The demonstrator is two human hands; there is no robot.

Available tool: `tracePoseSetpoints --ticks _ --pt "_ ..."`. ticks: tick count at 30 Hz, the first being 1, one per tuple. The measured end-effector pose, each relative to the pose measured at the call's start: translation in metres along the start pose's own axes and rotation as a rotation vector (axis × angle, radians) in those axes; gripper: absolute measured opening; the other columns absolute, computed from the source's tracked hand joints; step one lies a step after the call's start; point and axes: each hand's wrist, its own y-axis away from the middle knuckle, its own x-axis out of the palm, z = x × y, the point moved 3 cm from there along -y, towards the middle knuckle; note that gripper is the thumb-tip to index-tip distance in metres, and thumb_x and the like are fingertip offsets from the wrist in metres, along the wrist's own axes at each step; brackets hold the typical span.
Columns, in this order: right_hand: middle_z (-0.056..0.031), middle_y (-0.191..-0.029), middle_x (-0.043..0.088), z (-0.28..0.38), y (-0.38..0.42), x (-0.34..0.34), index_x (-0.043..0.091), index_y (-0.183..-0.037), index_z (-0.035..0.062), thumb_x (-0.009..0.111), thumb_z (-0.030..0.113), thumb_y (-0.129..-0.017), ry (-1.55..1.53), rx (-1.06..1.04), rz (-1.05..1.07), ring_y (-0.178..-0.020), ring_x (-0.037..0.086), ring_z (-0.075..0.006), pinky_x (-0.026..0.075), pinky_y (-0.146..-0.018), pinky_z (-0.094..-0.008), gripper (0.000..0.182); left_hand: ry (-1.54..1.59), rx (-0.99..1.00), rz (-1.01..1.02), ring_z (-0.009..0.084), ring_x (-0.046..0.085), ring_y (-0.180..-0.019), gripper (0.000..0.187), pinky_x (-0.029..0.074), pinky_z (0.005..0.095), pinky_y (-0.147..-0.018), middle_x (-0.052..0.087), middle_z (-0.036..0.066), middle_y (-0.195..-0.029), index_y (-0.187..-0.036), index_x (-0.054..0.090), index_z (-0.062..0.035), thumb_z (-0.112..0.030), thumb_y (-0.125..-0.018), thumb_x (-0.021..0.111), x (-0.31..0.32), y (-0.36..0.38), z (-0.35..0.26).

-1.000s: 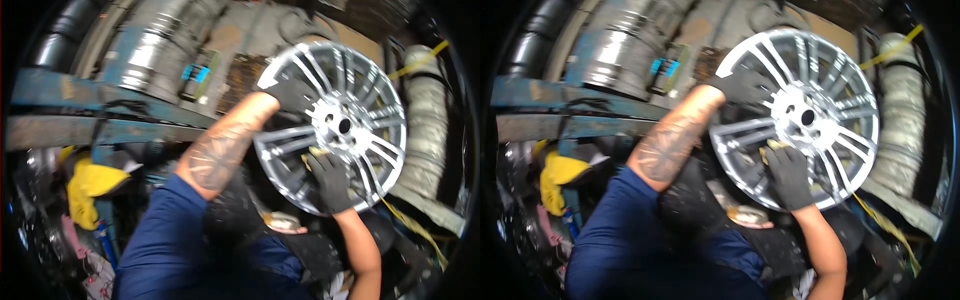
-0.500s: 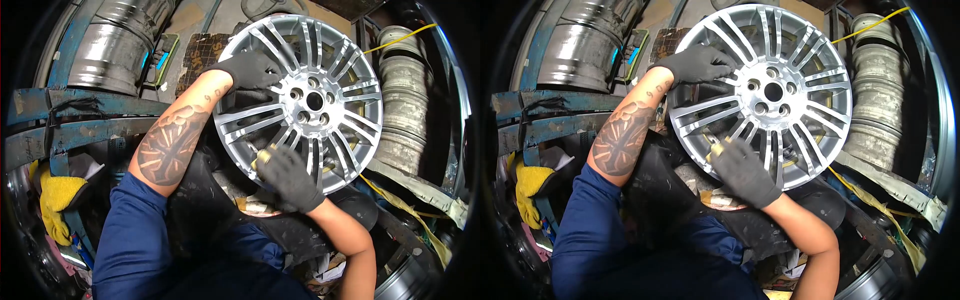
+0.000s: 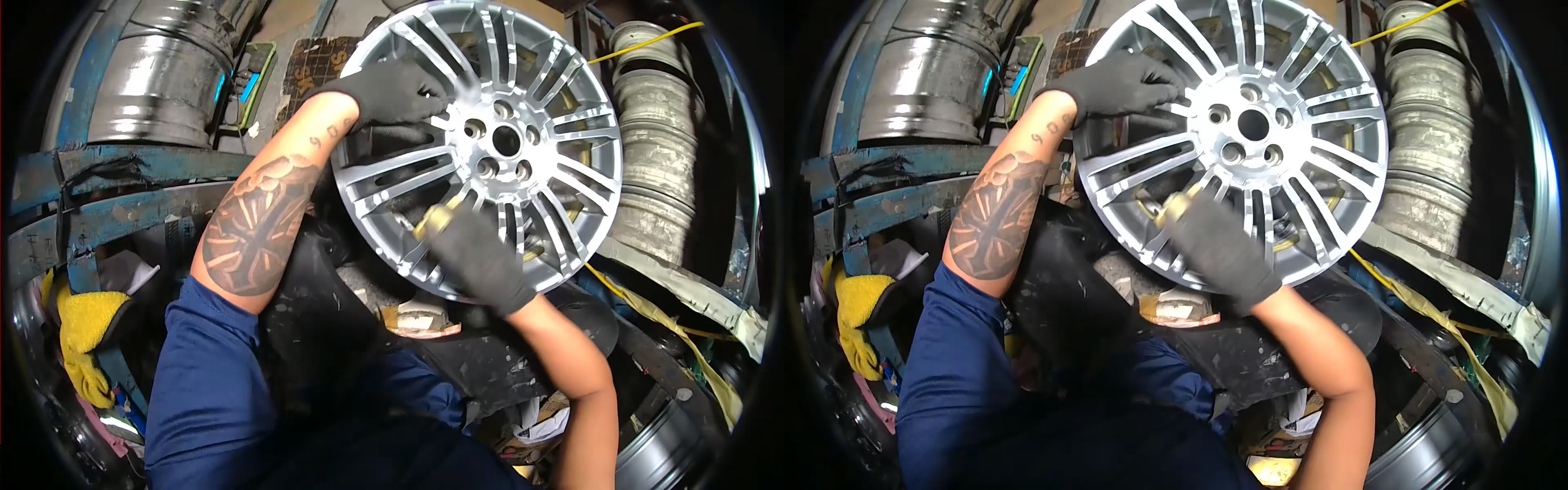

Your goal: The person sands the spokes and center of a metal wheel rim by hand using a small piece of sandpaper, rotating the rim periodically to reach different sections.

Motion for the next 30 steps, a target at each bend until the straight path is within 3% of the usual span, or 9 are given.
tracePoseSetpoints --ticks 2,5,6,11,14,18,22,27,30 --pt "-0.0159 -0.115 0.065 0.027 -0.005 0.001 0.061 -0.126 0.0009 0.067 0.009 -0.084 0.015 -0.146 0.044 -0.120 0.061 -0.0340 0.049 -0.109 -0.0455 0.044 -0.062 -0.007 -0.062 0.0306 0.070 -0.117 0.039 0.052 0.0374 -0.105 0.074 0.014 -0.126 -0.125 0.075 -0.0111 -0.040 -0.103 0.061 -0.001 -0.002 0.003" --pt "-0.0173 -0.128 0.065 -0.011 -0.036 -0.022 0.059 -0.135 0.0014 0.065 0.010 -0.086 -0.116 0.390 0.507 -0.129 0.059 -0.0338 0.045 -0.114 -0.0469 0.049 0.000 -0.003 -0.035 0.0304 0.069 -0.117 0.041 0.051 0.0382 -0.106 0.074 0.015 -0.125 -0.127 0.074 -0.0103 -0.040 -0.103 0.061 -0.004 0.002 0.000" --pt "-0.0171 -0.127 0.065 -0.023 -0.014 -0.015 0.059 -0.133 0.0027 0.062 0.008 -0.087 0.082 0.185 0.101 -0.128 0.060 -0.0328 0.046 -0.113 -0.0473 0.047 0.005 -0.040 0.001 0.0304 0.069 -0.118 0.041 0.050 0.0394 -0.106 0.074 0.015 -0.126 -0.128 0.073 -0.0111 -0.041 -0.103 0.061 -0.003 0.001 -0.003" --pt "-0.0173 -0.133 0.062 0.018 -0.006 0.001 0.057 -0.134 0.0017 0.061 0.010 -0.087 0.061 -0.143 0.176 -0.127 0.060 -0.0341 0.046 -0.112 -0.0491 0.048 -0.050 0.024 -0.056 0.0303 0.070 -0.115 0.040 0.052 0.0401 -0.103 0.074 0.015 -0.124 -0.126 0.074 -0.0110 -0.040 -0.103 0.060 -0.007 -0.001 0.000" --pt "-0.0187 -0.128 0.064 -0.016 -0.013 -0.015 0.056 -0.138 0.0018 0.063 0.011 -0.087 0.070 0.180 0.156 -0.124 0.061 -0.0374 0.043 -0.117 -0.0459 0.053 -0.033 0.013 -0.044 0.0299 0.070 -0.114 0.041 0.052 0.0385 -0.102 0.075 0.015 -0.120 -0.126 0.074 -0.0108 -0.041 -0.103 0.060 -0.001 0.002 0.000" --pt "-0.0169 -0.127 0.064 0.023 0.005 0.001 0.052 -0.142 0.0014 0.063 0.011 -0.087 0.091 -0.139 0.154 -0.126 0.061 -0.0334 0.042 -0.117 -0.0501 0.056 0.033 0.003 -0.050 0.0308 0.071 -0.112 0.038 0.052 0.0388 -0.101 0.076 0.015 -0.118 -0.123 0.075 -0.0092 -0.039 -0.102 0.062 0.000 0.000 0.004" --pt "-0.0173 -0.113 0.065 -0.021 -0.014 -0.019 0.056 -0.133 -0.0026 0.062 0.004 -0.085 0.062 0.110 0.099 -0.115 0.063 -0.0340 0.047 -0.109 -0.0458 0.048 -0.031 0.048 -0.050 0.0314 0.070 -0.113 0.038 0.052 0.0388 -0.102 0.076 0.016 -0.118 -0.123 0.075 -0.0096 -0.039 -0.103 0.062 -0.003 0.003 -0.004" --pt "-0.0125 -0.102 0.064 0.017 -0.001 -0.002 0.057 -0.127 0.0006 0.060 0.006 -0.089 0.035 -0.169 0.040 -0.114 0.065 -0.0293 0.052 -0.108 -0.0426 0.038 -0.014 0.022 -0.092 0.0312 0.071 -0.113 0.037 0.052 0.0388 -0.102 0.076 0.014 -0.118 -0.123 0.075 -0.0096 -0.038 -0.103 0.061 -0.001 -0.003 0.004" --pt "-0.0156 -0.108 0.065 -0.020 -0.020 -0.017 0.057 -0.128 0.0008 0.067 0.010 -0.084 -0.061 0.240 0.209 -0.106 0.065 -0.0330 0.052 -0.097 -0.0441 0.046 -0.042 0.010 -0.053 0.0303 0.071 -0.113 0.039 0.052 0.0384 -0.102 0.076 0.014 -0.118 -0.125 0.074 -0.0091 -0.039 -0.104 0.061 0.001 0.001 -0.001"
